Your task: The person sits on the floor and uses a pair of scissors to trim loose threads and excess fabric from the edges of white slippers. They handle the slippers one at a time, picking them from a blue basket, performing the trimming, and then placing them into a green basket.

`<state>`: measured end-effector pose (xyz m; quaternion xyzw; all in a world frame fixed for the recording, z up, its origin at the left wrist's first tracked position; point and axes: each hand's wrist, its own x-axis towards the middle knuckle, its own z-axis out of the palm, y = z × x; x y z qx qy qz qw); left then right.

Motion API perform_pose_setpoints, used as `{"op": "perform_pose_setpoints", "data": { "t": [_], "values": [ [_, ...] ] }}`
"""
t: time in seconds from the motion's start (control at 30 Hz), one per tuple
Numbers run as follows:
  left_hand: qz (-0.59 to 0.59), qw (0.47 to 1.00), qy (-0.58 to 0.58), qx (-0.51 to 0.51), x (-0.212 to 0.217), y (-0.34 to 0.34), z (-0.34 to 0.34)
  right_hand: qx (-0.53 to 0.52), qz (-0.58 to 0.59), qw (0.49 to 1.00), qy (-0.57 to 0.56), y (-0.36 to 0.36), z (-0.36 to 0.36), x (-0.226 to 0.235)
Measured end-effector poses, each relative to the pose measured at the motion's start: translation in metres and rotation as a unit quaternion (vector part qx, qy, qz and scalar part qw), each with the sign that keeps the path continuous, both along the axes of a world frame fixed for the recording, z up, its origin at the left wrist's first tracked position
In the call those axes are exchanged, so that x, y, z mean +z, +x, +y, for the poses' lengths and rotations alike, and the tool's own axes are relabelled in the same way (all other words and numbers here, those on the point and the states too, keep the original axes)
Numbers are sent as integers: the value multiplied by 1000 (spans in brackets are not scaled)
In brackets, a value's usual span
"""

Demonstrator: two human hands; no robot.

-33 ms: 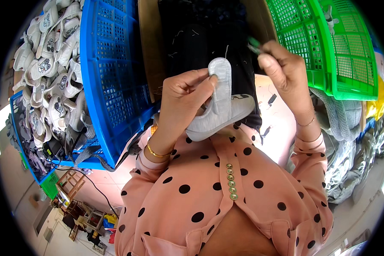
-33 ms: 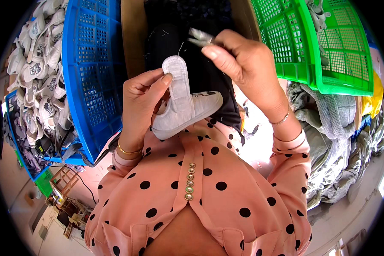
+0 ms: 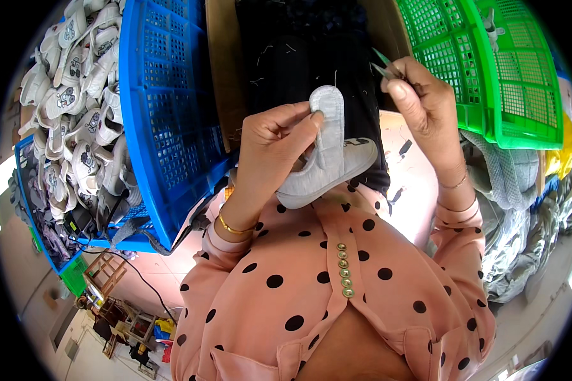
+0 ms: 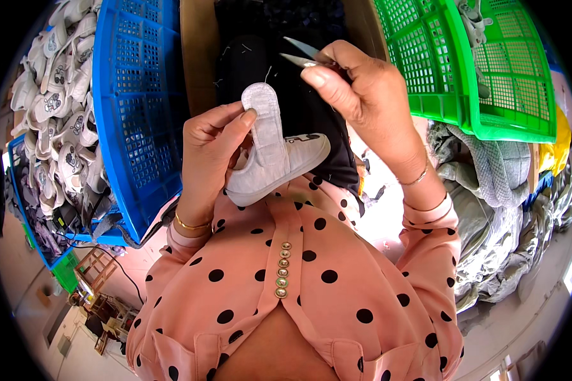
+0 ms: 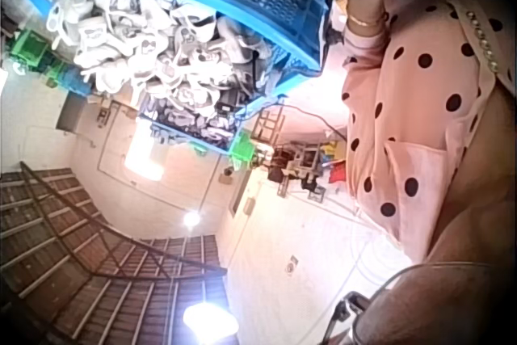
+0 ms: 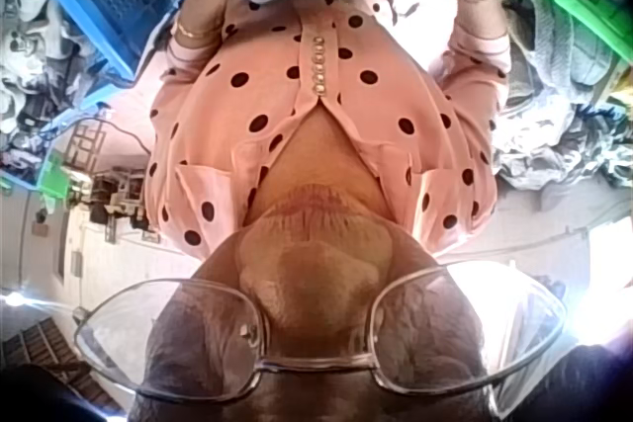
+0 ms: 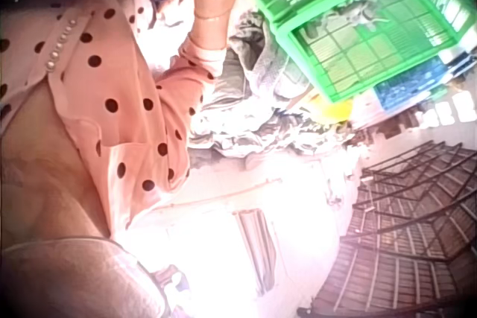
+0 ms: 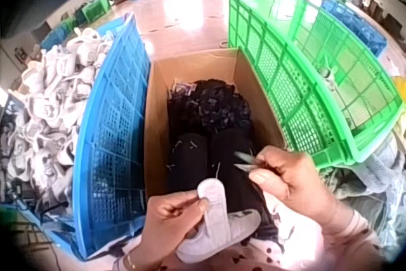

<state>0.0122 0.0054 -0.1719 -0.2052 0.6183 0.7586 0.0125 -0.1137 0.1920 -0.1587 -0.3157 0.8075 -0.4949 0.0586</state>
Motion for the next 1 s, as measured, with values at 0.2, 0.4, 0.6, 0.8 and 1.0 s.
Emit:
{"op": "perform_pose_setpoints", "data": {
  "t": [0.2, 0.4, 0.6, 0.8, 1.0],
  "values": [
    [-14, 998, -44, -54, 6, 2, -1, 5, 157, 972, 177, -7, -11, -26],
    [-21, 997, -34, -62, 5, -3, -6, 69, 136, 987, 47, -7, -15, -21],
    [-52, 995, -35, -75, 1, -8, -19, -134, 40, 985, 102, -25, 5, -44],
    [13, 997, -33, -62, -15, -16, -17, 151, -298, 942, 21, 33, -16, -31],
    [38, 997, -25, -66, -15, -7, -23, 129, -373, 918, -46, 31, -16, -34]
  ]
}}
